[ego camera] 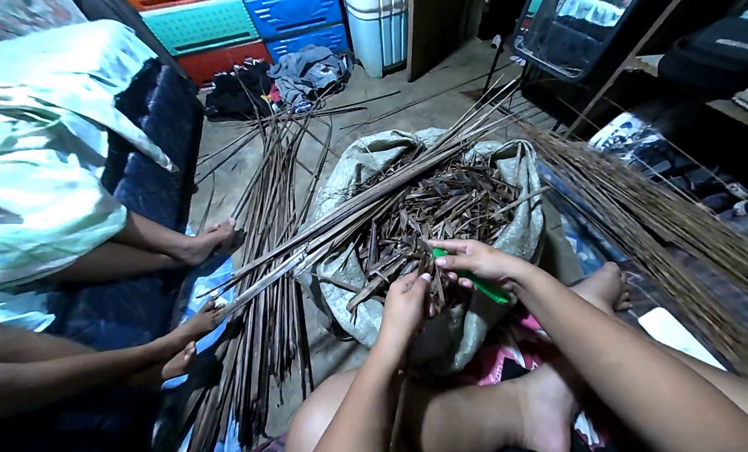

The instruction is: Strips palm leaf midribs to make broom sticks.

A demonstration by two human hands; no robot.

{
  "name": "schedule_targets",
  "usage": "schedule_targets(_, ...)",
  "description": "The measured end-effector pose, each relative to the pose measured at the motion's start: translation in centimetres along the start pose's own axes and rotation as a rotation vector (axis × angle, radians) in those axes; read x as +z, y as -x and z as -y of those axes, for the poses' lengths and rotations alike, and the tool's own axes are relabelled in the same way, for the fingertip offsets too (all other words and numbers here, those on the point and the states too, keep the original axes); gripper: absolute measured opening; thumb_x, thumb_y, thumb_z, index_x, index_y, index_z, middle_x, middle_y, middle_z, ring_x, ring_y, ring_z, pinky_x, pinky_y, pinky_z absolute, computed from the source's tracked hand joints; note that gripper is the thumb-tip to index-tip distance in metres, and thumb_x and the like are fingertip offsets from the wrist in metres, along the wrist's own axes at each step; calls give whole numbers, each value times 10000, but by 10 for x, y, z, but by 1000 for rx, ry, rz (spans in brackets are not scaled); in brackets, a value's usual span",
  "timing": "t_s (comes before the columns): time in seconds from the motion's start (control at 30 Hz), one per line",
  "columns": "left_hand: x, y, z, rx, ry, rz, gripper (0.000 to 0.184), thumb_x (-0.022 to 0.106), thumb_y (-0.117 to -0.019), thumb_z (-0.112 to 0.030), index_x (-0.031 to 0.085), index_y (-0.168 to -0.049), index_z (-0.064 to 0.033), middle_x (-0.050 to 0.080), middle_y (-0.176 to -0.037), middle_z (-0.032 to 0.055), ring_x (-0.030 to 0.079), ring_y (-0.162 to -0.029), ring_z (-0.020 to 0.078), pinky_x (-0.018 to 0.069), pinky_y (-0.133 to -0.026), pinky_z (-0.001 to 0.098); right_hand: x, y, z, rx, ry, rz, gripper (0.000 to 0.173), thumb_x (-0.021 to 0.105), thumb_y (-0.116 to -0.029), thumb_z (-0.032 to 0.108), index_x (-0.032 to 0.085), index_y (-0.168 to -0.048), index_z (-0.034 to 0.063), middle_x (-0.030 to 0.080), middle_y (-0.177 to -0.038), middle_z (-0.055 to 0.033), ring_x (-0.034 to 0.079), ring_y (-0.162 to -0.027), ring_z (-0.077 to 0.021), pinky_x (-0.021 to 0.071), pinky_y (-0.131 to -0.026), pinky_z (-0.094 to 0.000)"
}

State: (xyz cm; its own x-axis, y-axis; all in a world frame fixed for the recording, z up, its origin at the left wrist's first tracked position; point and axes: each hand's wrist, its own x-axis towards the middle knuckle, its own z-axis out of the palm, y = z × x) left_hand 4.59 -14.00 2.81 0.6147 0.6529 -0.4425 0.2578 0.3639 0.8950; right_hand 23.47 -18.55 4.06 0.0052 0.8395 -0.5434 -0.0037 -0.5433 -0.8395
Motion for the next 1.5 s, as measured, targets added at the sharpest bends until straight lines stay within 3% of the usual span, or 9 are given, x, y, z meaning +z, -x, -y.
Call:
schedule_targets(0.1, 1, 1, 0, -12, 12, 13, 333, 391, -1119, -150, 608, -1279, 46, 499, -552, -6, 410, -382, 37, 339, -363, 184, -6, -5, 1, -1, -16, -47, 533, 526, -1091, 186, 357, -1596, 152, 576, -896, -10, 513, -583, -45, 443, -507, -182)
schedule_targets(0.33, 3, 2, 2, -26, -32, 11, 336, 400, -1116, -148, 619, -1281, 47, 497, -555, -4, 428, -392, 47, 356, -369, 194, -45, -24, 9, -50, -132, -247, 485, 484, -1111, 199, 367, -1581, 173, 537, -818, 18, 481, -558, -23, 419, -493, -162)
schedule_targets(0.43, 2, -1, 3, -18, -69, -5, 307, 409, -1115, -157, 645, -1153, 34, 515, -560, -4, 444, -398, 50, 369, -380, 191, -48, -17, 12, -56, -112, -273, 486, 484, -1112, 223, 370, -1584, 192, 554, -831, 1, 499, -558, -40, 433, -490, -174)
schedule_targets(0.5, 1, -3, 4, -13, -92, -12, 305, 410, -1115, -165, 645, -1049, 17, 520, -551, -7, 446, -396, 51, 369, -384, 192, -36, -8, 9, -23, -26, -167, 510, 484, -1110, 217, 338, -1597, 173, 567, -842, -5, 506, -571, -47, 436, -503, -185)
schedule_targets(0.63, 2, -2, 3, -29, -123, -15, 327, 409, -1119, -179, 649, -1207, 25, 520, -569, 0, 444, -409, 56, 370, -393, 202, -8, 2, -3, 8, 12, 5, 550, 497, -1099, 203, 311, -1617, 190, 584, -911, -23, 525, -596, -64, 455, -520, -209)
schedule_targets(0.83, 5, -1, 3, -52, -189, -23, 331, 417, -1121, -193, 638, -1256, 13, 510, -577, -3, 430, -414, 57, 362, -399, 209, -13, -9, 2, -12, -65, -127, 543, 519, -1099, 211, 332, -1605, 152, 565, -852, -11, 528, -572, -54, 456, -504, -184)
schedule_targets(1.1, 4, 1, 1, -32, -158, -3, 347, 421, -1118, -187, 624, -1327, 1, 518, -582, -8, 439, -417, 54, 373, -401, 208, -41, -24, 21, -25, -51, -296, 515, 514, -1101, 220, 365, -1593, 183, 565, -835, -17, 511, -559, -48, 444, -495, -182)
schedule_targets(1.4, 4, 1, 0, -38, -126, -2, 355, 403, -1122, -178, 617, -1335, 11, 514, -590, -2, 443, -422, 56, 374, -405, 204, -49, -31, 24, -23, 56, -311, 518, 527, -1095, 237, 388, -1593, 203, 572, -822, -44, 503, -521, -64, 434, -461, -192)
schedule_targets(1.5, 3, 1, 1, -29, -130, -4, 325, 408, -1120, -170, 637, -1254, 18, 518, -587, -5, 444, -421, 51, 371, -402, 200, -51, -29, 21, 0, 60, -258, 508, 501, -1106, 241, 364, -1592, 181, 565, -820, -28, 495, -528, -50, 431, -473, -182)
